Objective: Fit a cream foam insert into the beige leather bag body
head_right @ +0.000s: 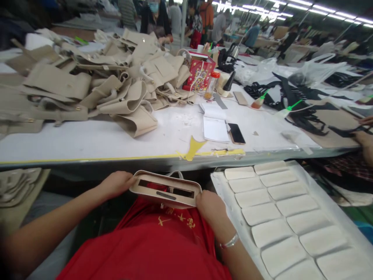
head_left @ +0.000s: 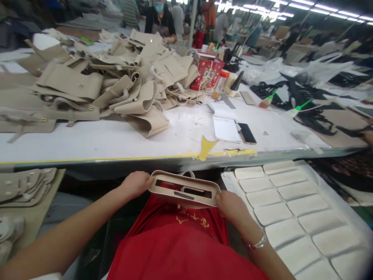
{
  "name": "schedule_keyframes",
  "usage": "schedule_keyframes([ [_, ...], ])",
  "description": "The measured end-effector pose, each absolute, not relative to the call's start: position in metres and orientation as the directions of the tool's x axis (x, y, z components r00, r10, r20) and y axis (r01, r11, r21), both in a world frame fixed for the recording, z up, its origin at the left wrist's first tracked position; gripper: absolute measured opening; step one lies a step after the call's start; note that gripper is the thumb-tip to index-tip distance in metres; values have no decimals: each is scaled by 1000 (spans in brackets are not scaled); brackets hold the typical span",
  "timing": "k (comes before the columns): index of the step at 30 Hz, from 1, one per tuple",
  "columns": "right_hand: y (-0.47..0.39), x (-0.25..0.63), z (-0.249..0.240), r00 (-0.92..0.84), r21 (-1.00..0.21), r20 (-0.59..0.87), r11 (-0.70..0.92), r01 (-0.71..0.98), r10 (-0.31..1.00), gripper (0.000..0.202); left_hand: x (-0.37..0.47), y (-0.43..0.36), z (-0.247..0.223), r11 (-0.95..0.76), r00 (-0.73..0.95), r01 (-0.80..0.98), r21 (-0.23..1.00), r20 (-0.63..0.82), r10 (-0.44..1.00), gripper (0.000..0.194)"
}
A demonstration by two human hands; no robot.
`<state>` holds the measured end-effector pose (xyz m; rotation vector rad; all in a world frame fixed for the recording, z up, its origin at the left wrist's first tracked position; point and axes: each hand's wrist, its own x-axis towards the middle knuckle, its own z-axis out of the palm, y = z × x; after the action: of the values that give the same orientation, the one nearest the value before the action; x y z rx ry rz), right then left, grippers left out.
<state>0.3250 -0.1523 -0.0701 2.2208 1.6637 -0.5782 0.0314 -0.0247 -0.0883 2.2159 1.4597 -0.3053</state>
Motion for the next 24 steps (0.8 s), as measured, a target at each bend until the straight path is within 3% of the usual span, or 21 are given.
schedule_keyframes([
  [3,-150,325,-70,145,41,-526,-146,988,838,36,15,-27,-94,-61,417,788,613,-459,784,65],
  [5,-147,325,-70,114,53,-543,-102,993,832,35,3,-31,-102,207,403,608,767,-522,751,73],
  [7,-144,325,-71,141,29,-564,-151,988,814,40,-6,-36,-113,383,383,437,814,-553,740,77],
  [9,-143,328,-73,203,-2,-588,-252,968,783,49,-10,-42,-125,447,345,342,827,-553,758,74],
  [12,-144,336,-78,178,-30,-605,-246,969,776,50,-5,-49,-134,344,277,395,852,-467,840,65],
  [14,-146,339,-81,150,-36,-597,-213,976,788,45,0,-49,-132,130,260,563,816,-324,910,59],
  [17,-147,336,-81,179,1,-573,-217,976,800,41,10,-42,-118,-164,319,807,567,-184,930,48],
  [21,-146,322,-74,146,121,-543,-95,988,827,28,21,-31,-99,-285,349,925,253,-264,899,31],
  [24,-149,317,-71,132,182,-535,-39,983,834,28,29,-28,-93,-343,386,920,187,-289,876,31],
])
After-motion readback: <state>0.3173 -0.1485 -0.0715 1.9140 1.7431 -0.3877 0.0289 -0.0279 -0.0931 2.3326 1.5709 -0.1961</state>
